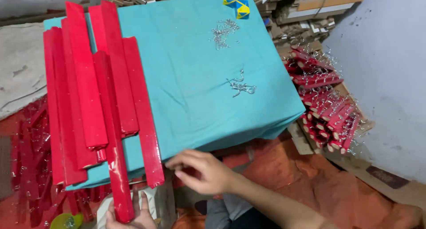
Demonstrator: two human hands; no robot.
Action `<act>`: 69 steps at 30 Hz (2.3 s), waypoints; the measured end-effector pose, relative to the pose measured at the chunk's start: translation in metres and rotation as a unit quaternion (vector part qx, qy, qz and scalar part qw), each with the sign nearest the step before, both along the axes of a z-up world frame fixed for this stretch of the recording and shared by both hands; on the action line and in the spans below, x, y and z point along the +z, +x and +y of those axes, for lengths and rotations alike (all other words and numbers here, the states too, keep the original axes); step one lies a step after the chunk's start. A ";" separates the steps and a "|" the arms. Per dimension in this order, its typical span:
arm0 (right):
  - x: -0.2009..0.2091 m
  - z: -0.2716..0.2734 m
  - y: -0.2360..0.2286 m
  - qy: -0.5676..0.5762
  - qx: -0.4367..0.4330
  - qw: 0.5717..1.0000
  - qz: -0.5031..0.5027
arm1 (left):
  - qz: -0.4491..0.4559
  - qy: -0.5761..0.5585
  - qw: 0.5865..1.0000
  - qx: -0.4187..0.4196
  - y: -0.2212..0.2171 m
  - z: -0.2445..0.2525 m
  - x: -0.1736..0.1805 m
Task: Attaching metal hooks to red bars and organizing them on a work surface
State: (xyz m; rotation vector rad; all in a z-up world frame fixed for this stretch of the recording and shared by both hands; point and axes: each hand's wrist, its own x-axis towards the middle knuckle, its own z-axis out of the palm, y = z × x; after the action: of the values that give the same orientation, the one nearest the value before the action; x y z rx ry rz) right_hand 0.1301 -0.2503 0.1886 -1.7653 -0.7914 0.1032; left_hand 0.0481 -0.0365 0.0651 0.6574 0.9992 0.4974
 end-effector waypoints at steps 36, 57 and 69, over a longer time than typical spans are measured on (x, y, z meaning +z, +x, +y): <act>-0.057 0.135 0.431 -0.122 0.005 0.977 -0.174 | -0.126 0.257 0.931 0.224 0.106 -0.093 0.044; -0.086 0.222 0.562 -0.263 -0.019 0.962 -0.078 | 0.213 0.493 0.842 0.037 0.151 -0.073 0.094; -0.083 0.213 0.521 -0.140 0.023 0.957 -0.253 | 0.137 0.510 0.849 0.013 0.159 -0.063 0.094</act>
State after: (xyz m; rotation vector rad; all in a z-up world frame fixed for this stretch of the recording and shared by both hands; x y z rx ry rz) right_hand 0.6506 -0.0377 0.1056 -2.0739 -1.2345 -0.2278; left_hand 0.2067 -0.0995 0.1587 1.7098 0.9621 0.9931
